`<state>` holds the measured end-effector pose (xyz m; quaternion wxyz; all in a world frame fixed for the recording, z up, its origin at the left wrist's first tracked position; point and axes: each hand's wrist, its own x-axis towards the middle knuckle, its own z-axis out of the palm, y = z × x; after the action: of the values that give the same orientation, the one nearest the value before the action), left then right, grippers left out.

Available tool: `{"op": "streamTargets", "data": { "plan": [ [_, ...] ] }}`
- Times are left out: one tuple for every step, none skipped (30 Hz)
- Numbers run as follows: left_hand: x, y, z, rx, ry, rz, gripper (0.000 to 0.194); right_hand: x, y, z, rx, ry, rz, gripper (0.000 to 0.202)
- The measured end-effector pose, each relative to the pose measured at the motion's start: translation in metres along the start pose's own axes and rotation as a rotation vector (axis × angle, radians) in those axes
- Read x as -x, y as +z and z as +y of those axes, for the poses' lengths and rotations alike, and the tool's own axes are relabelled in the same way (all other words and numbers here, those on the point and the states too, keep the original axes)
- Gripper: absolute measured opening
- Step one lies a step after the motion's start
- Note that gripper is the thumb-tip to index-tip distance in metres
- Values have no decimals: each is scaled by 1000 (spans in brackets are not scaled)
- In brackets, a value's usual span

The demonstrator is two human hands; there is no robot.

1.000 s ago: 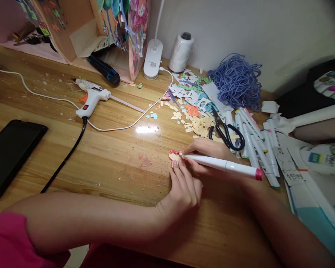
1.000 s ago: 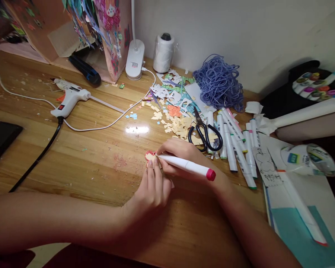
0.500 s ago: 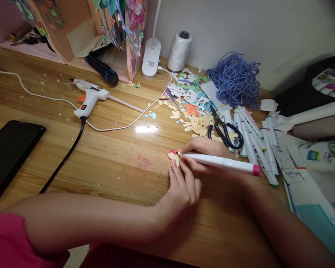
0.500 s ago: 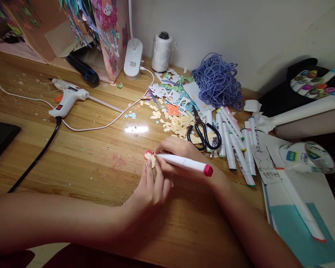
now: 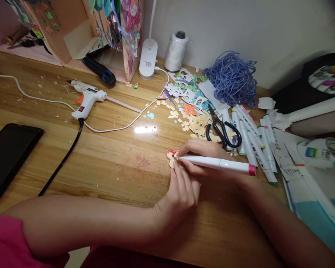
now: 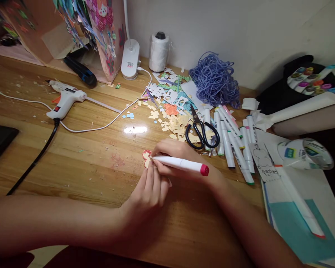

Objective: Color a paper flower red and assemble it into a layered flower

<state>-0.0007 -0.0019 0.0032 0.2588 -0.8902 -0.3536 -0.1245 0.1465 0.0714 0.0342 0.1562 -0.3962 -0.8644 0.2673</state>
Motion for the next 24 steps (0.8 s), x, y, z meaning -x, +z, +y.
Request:
{"op": "streamTargets", "data": {
  "plan": [
    [0, 0, 0, 2, 8, -6, 34, 0, 0, 0, -8, -3, -18, 11],
    [0, -1, 0, 4, 15, -9, 33, 0, 0, 0, -13, -4, -26, 11],
    [1, -1, -1, 9, 20, -12, 32, 0, 1, 0, -13, -2, -23, 11],
    [1, -1, -1, 15, 23, -10, 30, -1, 1, -1, -10, 3, -15, 11],
    [1, -1, -1, 21, 26, -2, 29, -1, 1, -1, -6, 8, -9, 11],
    [1, -1, -1, 25, 31, 3, 28, -1, 1, -1, -3, 15, -10, 11],
    [1, -1, -1, 27, 38, 1, 28, -1, 1, -1, -1, 23, -18, 11],
    [1, -1, -1, 26, 45, -4, 28, 0, 1, -1, -2, 28, -29, 11],
    [1, -1, -1, 25, 49, -9, 28, 0, 1, -2, -4, 32, -34, 11],
    [0, -1, -1, 24, 50, -11, 27, 0, 0, -2, -3, 36, -31, 11],
    [0, -1, -1, 24, 49, -17, 26, 0, 0, -2, -2, 41, -25, 11],
    [1, -1, -1, 23, 49, -23, 25, 0, 0, -2, 1, 46, -24, 11],
    [1, -1, -1, 20, 52, -29, 25, 1, 0, -3, 4, 50, -28, 11],
    [1, -2, -1, 16, 58, -35, 25, 1, 1, -3, 6, 50, -38, 12],
    [1, -2, -1, 11, 66, -39, 27, 1, 1, -3, 8, 47, -53, 12],
    [1, -2, -1, 8, 74, -45, 28, 0, 2, -4, 9, 41, -65, 12],
    [1, -3, -1, 6, 79, -48, 29, 0, 2, -4, 11, 34, -69, 12],
    [1, -3, -1, 6, 81, -46, 30, 0, 3, -4, 15, 30, -65, 12],
    [0, -3, -1, 7, 81, -47, 31, 0, 4, -5, 18, 28, -57, 12],
    [0, -3, -1, 10, 83, -50, 31, 0, 4, -5, 22, 25, -46, 12],
    [0, -3, -1, 15, 86, -53, 31, 0, 4, -6, 25, 24, -37, 12],
    [1, -3, -1, 21, 86, -54, 30, -1, 5, -7, 26, 22, -33, 12],
    [1, -3, -1, 27, 90, -57, 29, -1, 5, -8, 25, 21, -35, 12],
    [1, -3, -1, 29, 91, -58, 29, -1, 5, -9, 23, 18, -38, 12]
  ]
}}
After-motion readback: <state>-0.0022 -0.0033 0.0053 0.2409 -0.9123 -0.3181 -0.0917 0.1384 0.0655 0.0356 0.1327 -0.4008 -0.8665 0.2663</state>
